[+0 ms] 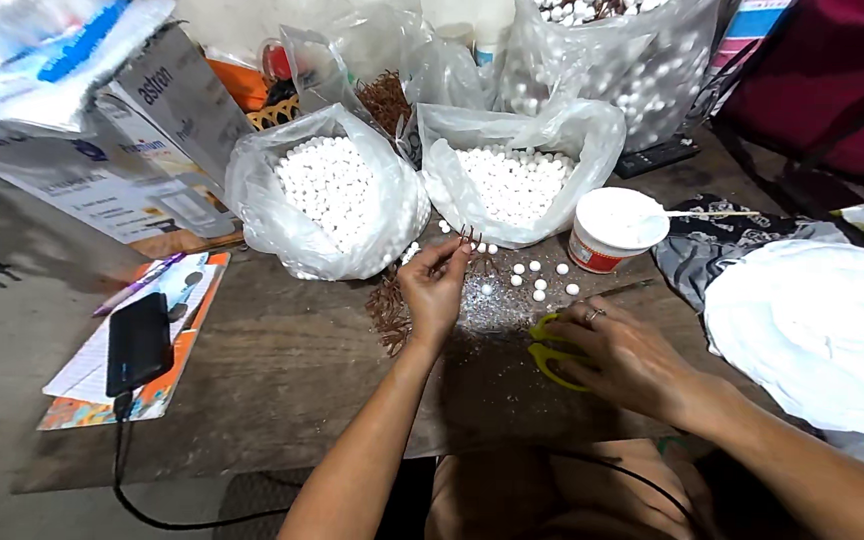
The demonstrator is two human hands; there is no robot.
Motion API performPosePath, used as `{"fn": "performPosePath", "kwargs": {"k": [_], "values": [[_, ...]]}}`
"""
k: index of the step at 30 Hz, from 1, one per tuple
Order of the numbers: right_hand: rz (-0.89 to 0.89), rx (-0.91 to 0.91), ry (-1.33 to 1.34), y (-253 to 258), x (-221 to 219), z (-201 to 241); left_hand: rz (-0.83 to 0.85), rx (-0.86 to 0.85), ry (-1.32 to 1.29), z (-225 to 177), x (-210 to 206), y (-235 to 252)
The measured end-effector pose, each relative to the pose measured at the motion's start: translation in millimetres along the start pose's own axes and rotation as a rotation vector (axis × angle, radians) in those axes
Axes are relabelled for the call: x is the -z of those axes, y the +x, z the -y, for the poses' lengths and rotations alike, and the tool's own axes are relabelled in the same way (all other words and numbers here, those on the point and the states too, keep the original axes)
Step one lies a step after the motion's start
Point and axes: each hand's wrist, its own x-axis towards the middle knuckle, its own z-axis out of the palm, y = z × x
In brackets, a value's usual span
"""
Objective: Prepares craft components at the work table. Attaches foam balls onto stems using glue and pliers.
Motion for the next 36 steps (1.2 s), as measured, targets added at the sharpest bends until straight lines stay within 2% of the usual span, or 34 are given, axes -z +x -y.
{"fn": "performPosePath", "kwargs": {"k": [4,8,10,12,18,29,36], "values": [[0.026,-0.048,0.059,7.0,0.2,1.3,-0.021,-0.050,0.051,8.0,13.3,0.7],[-0.189,-0.148,0.275,7.5,5.7,-10.3,-0.063,-0.076,0.033,14.8,19.0,1.5],[-0.304,-0.178,0.489,13.2,10.9,-16.7,-0.069,-0.119,0.025,16.6,20.0,2.4],[-0.335,-0.160,0.595,25.7,14.4,-14.0,-0.055,-0.167,0.032,18.9,20.8,2.4],[-0.150,-0.217,0.458,59.5,-0.3,-6.2,-0.056,-0.261,0.102,21.0,19.8,0.0],[-0.193,-0.161,0.438,52.8,-13.3,-9.8,-0.016,-0.358,0.178,24.3,18.0,-1.3],[-0.203,-0.150,0.453,52.9,-14.5,-10.0,-0.015,-0.353,0.220,21.8,17.1,-2.7]]}}
